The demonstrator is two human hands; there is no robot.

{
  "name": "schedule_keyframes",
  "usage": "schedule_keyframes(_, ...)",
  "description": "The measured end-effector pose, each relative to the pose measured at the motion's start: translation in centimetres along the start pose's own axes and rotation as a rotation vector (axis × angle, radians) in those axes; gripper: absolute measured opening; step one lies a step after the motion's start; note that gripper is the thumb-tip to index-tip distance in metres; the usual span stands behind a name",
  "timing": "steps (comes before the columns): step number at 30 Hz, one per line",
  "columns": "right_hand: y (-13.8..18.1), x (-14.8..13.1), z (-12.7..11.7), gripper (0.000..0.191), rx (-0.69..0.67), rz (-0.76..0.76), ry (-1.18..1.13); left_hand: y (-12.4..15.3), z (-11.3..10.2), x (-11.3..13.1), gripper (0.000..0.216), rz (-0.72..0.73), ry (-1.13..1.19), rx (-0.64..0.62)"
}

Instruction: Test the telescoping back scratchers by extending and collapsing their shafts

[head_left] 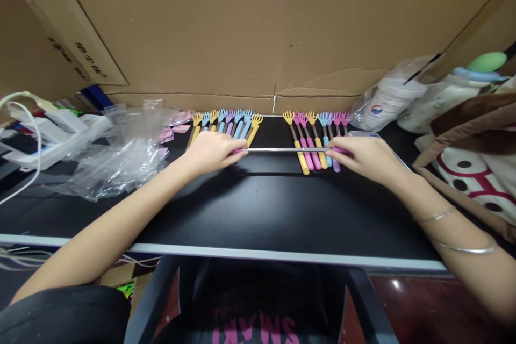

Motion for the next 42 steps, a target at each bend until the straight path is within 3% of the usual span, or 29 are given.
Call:
schedule_keyframes(6, -0.1, -0.9, -0.4, 0.026, 0.058, -0.012, -0.104, 0.4, -0.9, 0.4, 0.033, -0.074, 0.016, 0.104)
schedule_keyframes(10, -0.3, -2.4, -0.3, 0.026, 0.041, -0.079, -0.179, 0.3, -0.9, 1.2, 0.033, -0.047, 0.038, 0.101)
schedule_keyframes(16, -0.6, -3.0, 1.0, 0.026, -0.072, -0.109, -0.260, -0.4, 0.5, 0.4, 0.033, 0.012, 0.201, -0.037)
schedule_keyframes(22, -0.7, -1.9, 0.6, 0.029, -0.101, -0.120, -0.331, -0.6, 0.7, -0.5, 0.032, 0.014, 0.311, -0.173)
schedule_keyframes(28, -0.9, -2.2, 0.2, 0.032, -0.152, -0.171, -0.398, -0.4, 1.5, 1.1, 0.031, 0.206, 0.592, -0.391)
schedule_keyframes(31, -0.7, -0.9, 0.4, 0.035, -0.187, -0.164, -0.445, 0.3, 1.9, 0.1, 0.032, 0.261, 0.664, -0.471)
schedule_keyframes(36, 0.3, 3.8, 0.2, 0.041, -0.197, -0.040, -0.534, 1.7, 3.2, -4.2, 0.035, 0.217, 0.728, -0.572)
schedule_keyframes(42, 1.0, 6.0, -0.7, 0.041, -0.212, -0.001, -0.604, 3.0, 2.5, -6.0, 0.043, 0.249, 0.697, -0.558)
Point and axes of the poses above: each hand's wrist, its own y-axis away from the middle knuckle, its own z-axis out of the palm, x = y × z, the point moved 10 cm from there along -y, towards the middle knuckle, and after that the axes turned 15 degrees about -x, right-handed, at the moved point
